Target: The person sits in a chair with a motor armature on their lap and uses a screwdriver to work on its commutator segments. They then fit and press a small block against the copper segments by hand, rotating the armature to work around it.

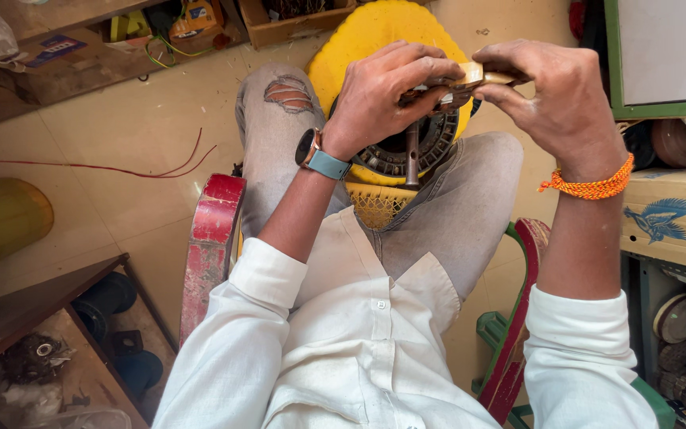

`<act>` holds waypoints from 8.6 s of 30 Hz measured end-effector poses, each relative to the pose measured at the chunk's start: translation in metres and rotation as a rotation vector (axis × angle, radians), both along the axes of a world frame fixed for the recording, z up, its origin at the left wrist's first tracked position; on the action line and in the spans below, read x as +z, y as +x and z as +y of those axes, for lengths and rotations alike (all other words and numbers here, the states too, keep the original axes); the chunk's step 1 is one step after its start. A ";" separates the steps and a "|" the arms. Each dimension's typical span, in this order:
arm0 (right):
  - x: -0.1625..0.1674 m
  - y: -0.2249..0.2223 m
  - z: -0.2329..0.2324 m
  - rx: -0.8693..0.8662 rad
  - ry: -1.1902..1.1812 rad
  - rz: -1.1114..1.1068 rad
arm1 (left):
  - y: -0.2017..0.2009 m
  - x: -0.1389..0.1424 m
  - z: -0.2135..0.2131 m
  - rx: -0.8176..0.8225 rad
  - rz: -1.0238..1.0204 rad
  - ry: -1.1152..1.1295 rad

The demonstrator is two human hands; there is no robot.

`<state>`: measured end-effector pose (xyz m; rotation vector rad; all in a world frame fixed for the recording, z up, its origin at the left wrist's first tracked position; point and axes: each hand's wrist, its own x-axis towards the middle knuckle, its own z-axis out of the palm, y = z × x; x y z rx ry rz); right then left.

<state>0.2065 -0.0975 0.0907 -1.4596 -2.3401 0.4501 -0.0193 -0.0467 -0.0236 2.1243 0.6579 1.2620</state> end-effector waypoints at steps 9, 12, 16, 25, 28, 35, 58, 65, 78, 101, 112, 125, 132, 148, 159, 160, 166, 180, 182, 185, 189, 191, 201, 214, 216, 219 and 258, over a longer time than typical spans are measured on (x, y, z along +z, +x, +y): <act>0.012 -0.010 0.002 0.007 0.000 -0.049 | 0.001 0.002 0.000 -0.007 0.025 0.005; 0.011 -0.011 0.001 -0.024 -0.023 -0.025 | 0.001 0.003 -0.001 -0.008 0.031 -0.010; 0.001 -0.008 -0.003 -0.054 0.004 0.030 | 0.001 0.003 -0.001 -0.003 0.015 -0.001; -0.034 -0.017 -0.029 -0.274 0.114 0.227 | 0.002 0.008 -0.004 -0.002 0.010 -0.020; -0.036 -0.014 -0.029 -0.268 0.134 0.248 | 0.004 0.010 -0.004 -0.005 0.016 -0.024; -0.032 0.004 -0.009 -0.207 -0.017 0.353 | 0.008 0.015 -0.004 -0.005 0.006 -0.009; -0.052 -0.002 -0.042 -0.366 0.085 0.508 | 0.012 0.026 -0.006 -0.020 0.024 -0.067; -0.038 -0.001 -0.036 -0.389 0.238 0.373 | 0.019 0.037 -0.008 -0.023 0.038 -0.108; -0.050 -0.005 -0.054 -0.521 0.299 0.468 | 0.029 0.042 -0.011 -0.009 0.092 -0.094; -0.050 0.037 -0.060 -0.423 0.230 0.504 | 0.054 0.097 -0.009 -0.128 0.544 -0.045; -0.041 0.029 -0.059 -0.539 0.224 0.467 | 0.061 0.100 -0.009 -0.141 0.580 -0.078; -0.030 0.018 -0.048 -0.686 -0.081 0.643 | 0.049 0.087 0.003 -0.195 0.572 -0.052; -0.032 -0.005 -0.049 -0.792 -0.127 0.859 | 0.042 0.077 0.010 -0.192 0.538 -0.034; -0.025 -0.032 -0.057 -0.877 -0.071 0.834 | 0.030 0.073 0.010 -0.210 0.519 0.020; -0.054 -0.058 -0.057 -0.988 0.132 0.910 | 0.034 0.078 0.007 -0.197 0.510 -0.011; -0.055 -0.062 -0.058 -1.010 0.130 0.926 | 0.034 0.079 0.007 -0.202 0.516 -0.007; -0.063 -0.075 -0.059 -1.047 0.211 0.925 | 0.033 0.080 0.009 -0.202 0.551 0.008; -0.063 -0.066 -0.063 -1.008 0.202 0.847 | 0.027 0.077 0.012 -0.217 0.519 0.009; -0.058 -0.060 -0.064 -0.972 0.142 0.867 | 0.027 0.079 0.014 -0.236 0.518 0.003; -0.051 -0.051 -0.064 -0.987 0.017 0.892 | 0.028 0.081 0.015 -0.249 0.520 0.003; -0.051 -0.044 -0.065 -0.924 0.074 0.909 | 0.028 0.082 0.012 -0.251 0.523 0.015; -0.052 -0.041 -0.065 -0.874 0.177 0.771 | 0.029 0.081 0.011 -0.254 0.530 0.004; -0.046 -0.005 -0.057 -0.717 -0.046 0.743 | 0.034 0.085 0.011 -0.267 0.552 -0.031; -0.063 0.016 -0.053 -0.483 -0.086 0.860 | 0.038 0.081 0.011 -0.262 0.544 -0.022; -0.069 0.020 -0.055 -0.505 -0.151 0.937 | 0.039 0.081 0.009 -0.267 0.549 -0.031; -0.077 0.023 -0.057 -0.539 -0.235 1.073 | 0.039 0.081 0.006 -0.263 0.570 -0.045; -0.104 -0.018 -0.119 -0.665 -0.057 0.981 | -0.008 0.076 -0.036 -0.143 0.303 -0.055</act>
